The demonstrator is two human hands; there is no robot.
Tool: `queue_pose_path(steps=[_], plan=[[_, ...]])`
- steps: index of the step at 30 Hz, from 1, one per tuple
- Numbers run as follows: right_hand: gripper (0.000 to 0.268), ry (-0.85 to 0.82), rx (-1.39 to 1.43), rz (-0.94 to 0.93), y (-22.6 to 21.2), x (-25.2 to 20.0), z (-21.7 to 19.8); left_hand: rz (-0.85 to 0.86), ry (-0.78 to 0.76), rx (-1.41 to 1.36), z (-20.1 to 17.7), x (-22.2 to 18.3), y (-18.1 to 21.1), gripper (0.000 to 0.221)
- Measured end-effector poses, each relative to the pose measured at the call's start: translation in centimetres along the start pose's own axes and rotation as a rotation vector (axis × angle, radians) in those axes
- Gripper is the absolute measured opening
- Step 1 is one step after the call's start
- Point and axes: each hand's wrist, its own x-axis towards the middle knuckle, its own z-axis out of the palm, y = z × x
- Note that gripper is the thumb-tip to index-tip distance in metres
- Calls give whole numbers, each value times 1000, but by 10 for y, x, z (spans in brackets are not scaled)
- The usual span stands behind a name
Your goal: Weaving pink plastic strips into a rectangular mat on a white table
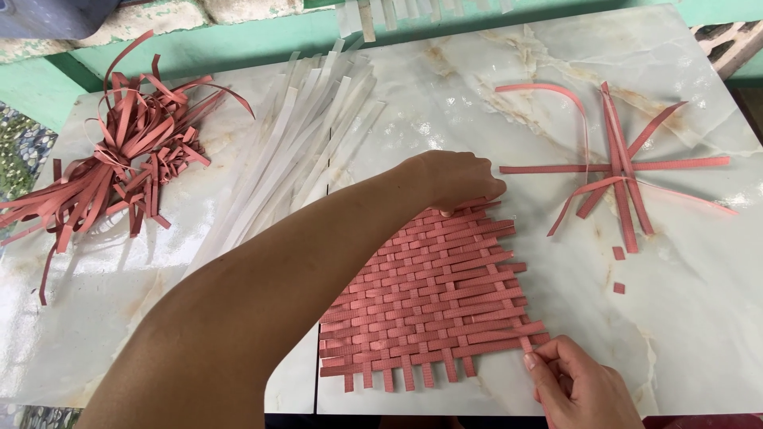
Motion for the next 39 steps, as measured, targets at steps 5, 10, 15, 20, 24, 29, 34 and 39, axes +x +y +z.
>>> queue_pose_path(steps=[5, 10, 15, 20, 24, 29, 34, 39], plan=[[30, 11, -23, -2, 3, 3, 2, -4, 53, -4, 2, -6, 2, 50], [30, 19, 269, 13, 5, -3, -1, -40, 65, -80, 0, -15, 3, 70], [24, -38, 325, -9, 12, 4, -1, -65, 103, -157, 0, -27, 6, 59], [27, -24, 227, -38, 8, 4, 0, -70, 122, -182, 4, -30, 7, 54], [27, 25, 163, -43, 7, 1, 2, -76, 149, -225, 15, -21, 4, 33], [31, 27, 330, 71, -5, -9, -1, -72, 224, -233, 20, -16, 1, 32], [24, 91, 286, 35, 12, 6, 9, -65, 250, -23, 18, -1, -7, 93], [22, 69, 287, 44, 9, 6, 6, -68, 65, 17, -3, 7, -6, 94]])
